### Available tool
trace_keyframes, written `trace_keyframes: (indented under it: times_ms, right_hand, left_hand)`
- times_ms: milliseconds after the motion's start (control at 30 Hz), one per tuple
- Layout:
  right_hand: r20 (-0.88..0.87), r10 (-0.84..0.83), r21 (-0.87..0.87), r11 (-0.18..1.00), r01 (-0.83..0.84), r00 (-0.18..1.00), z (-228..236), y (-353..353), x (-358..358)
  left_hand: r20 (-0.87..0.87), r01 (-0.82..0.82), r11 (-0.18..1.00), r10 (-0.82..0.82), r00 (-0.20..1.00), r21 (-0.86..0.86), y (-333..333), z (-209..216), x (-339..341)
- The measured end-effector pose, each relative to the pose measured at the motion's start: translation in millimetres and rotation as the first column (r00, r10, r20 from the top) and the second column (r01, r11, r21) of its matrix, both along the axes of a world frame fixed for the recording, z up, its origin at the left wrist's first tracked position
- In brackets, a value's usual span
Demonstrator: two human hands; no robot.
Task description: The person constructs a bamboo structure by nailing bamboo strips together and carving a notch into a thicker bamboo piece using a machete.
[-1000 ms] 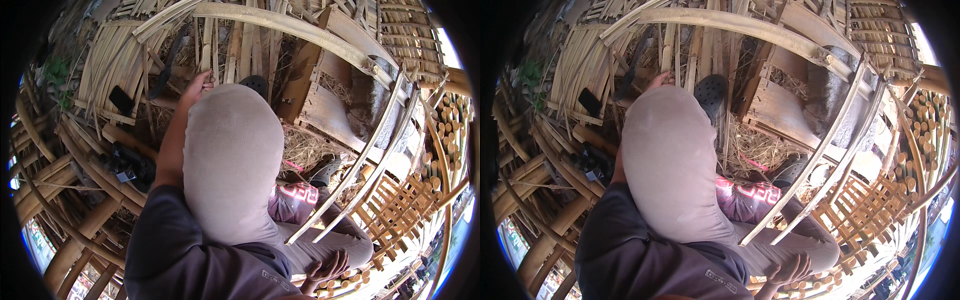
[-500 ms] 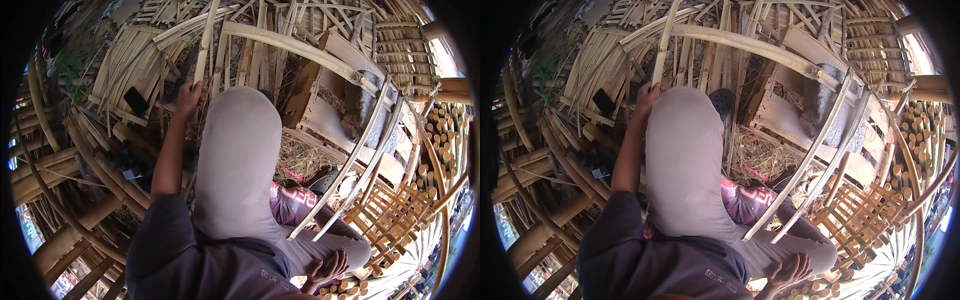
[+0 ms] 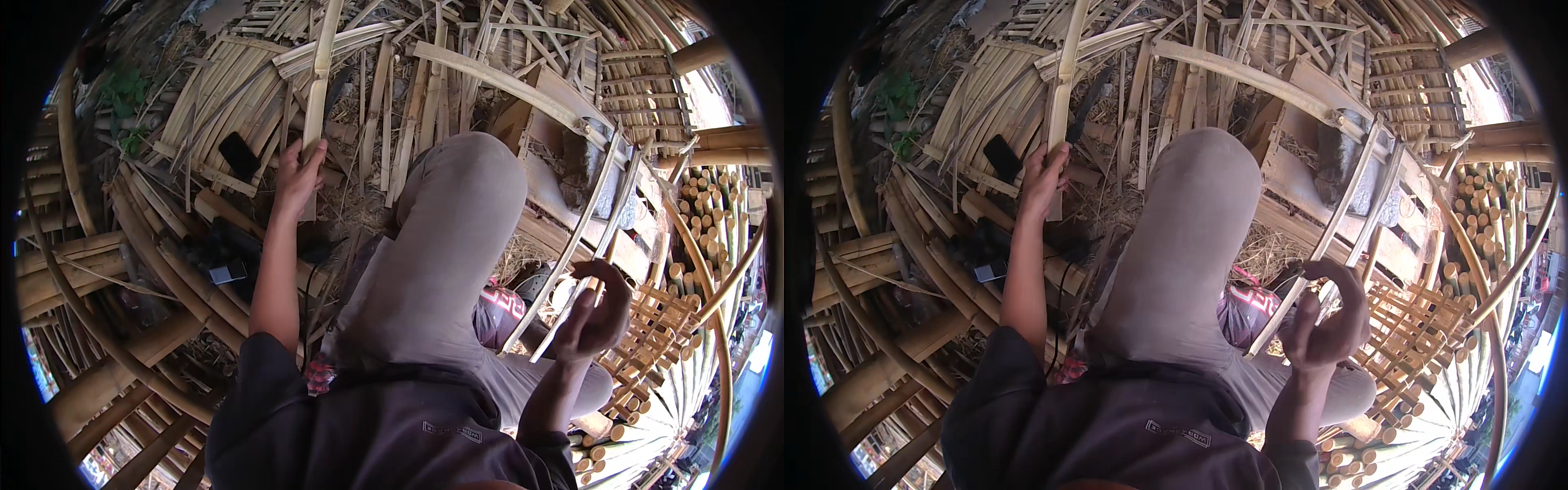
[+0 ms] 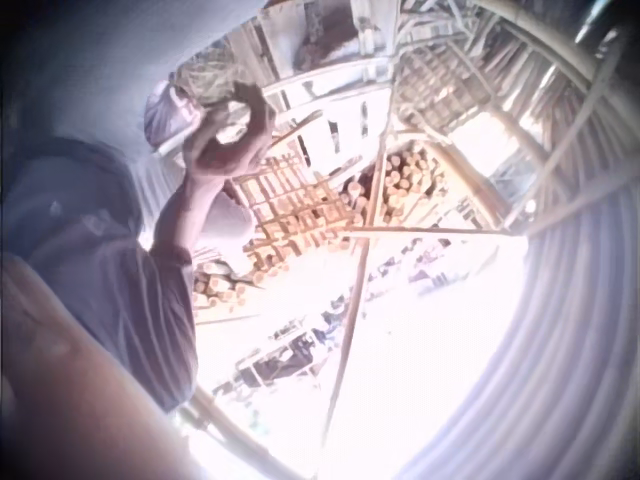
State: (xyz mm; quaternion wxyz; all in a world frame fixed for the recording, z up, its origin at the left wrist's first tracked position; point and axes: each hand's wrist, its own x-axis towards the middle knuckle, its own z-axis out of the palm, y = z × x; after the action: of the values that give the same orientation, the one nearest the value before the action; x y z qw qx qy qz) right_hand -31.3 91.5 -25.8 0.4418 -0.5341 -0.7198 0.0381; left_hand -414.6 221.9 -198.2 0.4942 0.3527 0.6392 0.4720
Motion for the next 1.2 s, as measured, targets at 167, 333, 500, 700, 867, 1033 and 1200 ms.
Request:
trace_keyframes:
  times_ms: [167, 333, 500, 700, 867, 1033, 1200]
  right_hand:
    - [0.256, 0.682, -0.764, 0.577, -0.289, 0.685, 22, 121, -172]
    - [0.16, 0.759, -0.924, 0.341, -0.176, 0.631, -108, 261, -304]
    - [-0.122, -0.066, -0.925, 0.371, -0.089, 0.99, -331, 285, -358]
    - [-0.412, -0.432, -0.897, 0.037, -0.44, 0.803, -386, 241, -390]
    - [-0.628, -0.658, -0.586, 0.047, -0.809, 0.416, -395, 243, -395]
    - [-0.563, -0.734, -0.57, 0.011, -0.822, 0.38, -395, 248, -390]
    - [-0.544, -0.814, -0.549, 0.163, -0.82, 0.203, -395, 255, -378]
  left_hand:
    - [-0.091, -0.064, 0.997, 0.061, 0.994, -0.031, -46, 19, -84]
    - [-0.198, -0.084, 0.996, 0.079, 0.977, -0.014, -54, 21, -105]
    - [-0.197, -0.096, 0.995, 0.098, 0.976, 0.02, -55, -15, -99]
    - [-0.185, -0.083, 0.996, 0.085, 0.979, 0.015, -71, -53, -85]
    - [-0.047, -0.147, 0.982, 0.142, 0.989, -0.12, -72, -80, -66]
    - [-0.036, -0.125, 0.983, 0.121, 0.992, -0.134, -66, -90, -57]
    - [-0.032, -0.15, 0.973, 0.147, 0.989, -0.174, -76, -86, -52]
